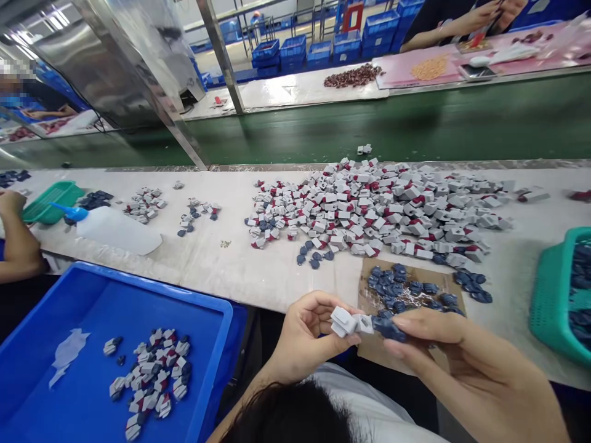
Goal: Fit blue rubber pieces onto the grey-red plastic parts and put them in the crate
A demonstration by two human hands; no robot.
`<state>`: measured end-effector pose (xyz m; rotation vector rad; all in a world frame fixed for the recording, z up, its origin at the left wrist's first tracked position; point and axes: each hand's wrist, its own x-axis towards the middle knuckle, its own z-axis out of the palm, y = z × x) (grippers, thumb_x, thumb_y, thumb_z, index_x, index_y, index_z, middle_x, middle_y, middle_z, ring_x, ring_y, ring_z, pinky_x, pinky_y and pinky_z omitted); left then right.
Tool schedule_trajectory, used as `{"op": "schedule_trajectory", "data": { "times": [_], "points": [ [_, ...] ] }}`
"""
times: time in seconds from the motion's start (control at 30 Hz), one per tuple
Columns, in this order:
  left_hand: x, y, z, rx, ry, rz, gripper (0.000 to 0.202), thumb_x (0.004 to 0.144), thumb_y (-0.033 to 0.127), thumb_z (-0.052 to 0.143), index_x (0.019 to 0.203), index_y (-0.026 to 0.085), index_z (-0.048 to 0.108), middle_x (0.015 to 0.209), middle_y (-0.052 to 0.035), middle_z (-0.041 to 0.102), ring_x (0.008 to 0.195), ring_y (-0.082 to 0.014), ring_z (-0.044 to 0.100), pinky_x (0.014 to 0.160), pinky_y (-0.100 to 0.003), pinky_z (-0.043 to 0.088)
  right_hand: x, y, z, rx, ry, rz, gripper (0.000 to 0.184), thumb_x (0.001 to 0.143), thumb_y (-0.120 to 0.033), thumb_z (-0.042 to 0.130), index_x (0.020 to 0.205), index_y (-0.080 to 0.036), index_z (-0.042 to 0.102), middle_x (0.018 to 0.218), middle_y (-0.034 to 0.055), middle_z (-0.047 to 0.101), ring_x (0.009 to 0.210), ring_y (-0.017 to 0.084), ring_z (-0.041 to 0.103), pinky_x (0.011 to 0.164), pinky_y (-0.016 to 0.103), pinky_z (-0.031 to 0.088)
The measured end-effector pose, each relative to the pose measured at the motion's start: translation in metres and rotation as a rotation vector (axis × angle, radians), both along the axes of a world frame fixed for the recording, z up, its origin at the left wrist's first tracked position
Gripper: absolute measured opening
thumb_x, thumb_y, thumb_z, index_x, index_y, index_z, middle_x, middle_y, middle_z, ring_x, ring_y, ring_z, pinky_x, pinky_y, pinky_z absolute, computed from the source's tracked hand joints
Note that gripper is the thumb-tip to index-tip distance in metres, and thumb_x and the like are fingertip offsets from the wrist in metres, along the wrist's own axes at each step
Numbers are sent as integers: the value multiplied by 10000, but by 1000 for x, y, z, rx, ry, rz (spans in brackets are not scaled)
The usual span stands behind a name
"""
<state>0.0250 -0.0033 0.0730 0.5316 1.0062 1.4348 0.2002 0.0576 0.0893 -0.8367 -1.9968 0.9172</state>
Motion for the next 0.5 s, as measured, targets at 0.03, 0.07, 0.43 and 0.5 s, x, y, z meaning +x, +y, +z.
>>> {"op": "schedule_trajectory", "data": {
  "times": [0.03, 0.07, 0.43, 0.5],
  "points": [
    [0, -1, 2, 5, 16, -6, 242, 648, 97, 805, 820, 186, 660, 883, -35, 761, 796, -131, 699, 713, -195, 538, -5, -1, 3, -11, 23, 22, 119, 920, -381, 625, 920, -263, 609, 816, -3, 664, 655, 143, 651, 499, 180, 539],
    [0, -3, 3, 7, 31, -8, 238, 655, 97, 799, 825, 188, 658, 886, -35, 763, 803, -133, 702, 717, -196, 539, -9, -1, 5, -26, 23, 36, 115, 920, -372, 626, 919, -258, 611, 817, -5, 666, 657, 141, 652, 485, 176, 532],
    [-5, -10, 6, 16, 189, -19, 251, 679, 158, 794, 872, 161, 634, 930, -78, 753, 818, -163, 703, 696, -218, 556, -5, 9, 7, 76, -166, 210, 153, 949, -288, 554, 829, -199, 590, 755, 18, 648, 571, 136, 617, 453, 201, 470],
    [-6, -10, 6, 29, 221, -54, 237, 692, 156, 788, 874, 147, 638, 904, -79, 751, 768, -149, 700, 676, -212, 560, -5, 11, 11, 51, -236, 282, 160, 954, -259, 531, 824, -189, 593, 754, 26, 630, 576, 132, 597, 476, 207, 459]
  ]
}}
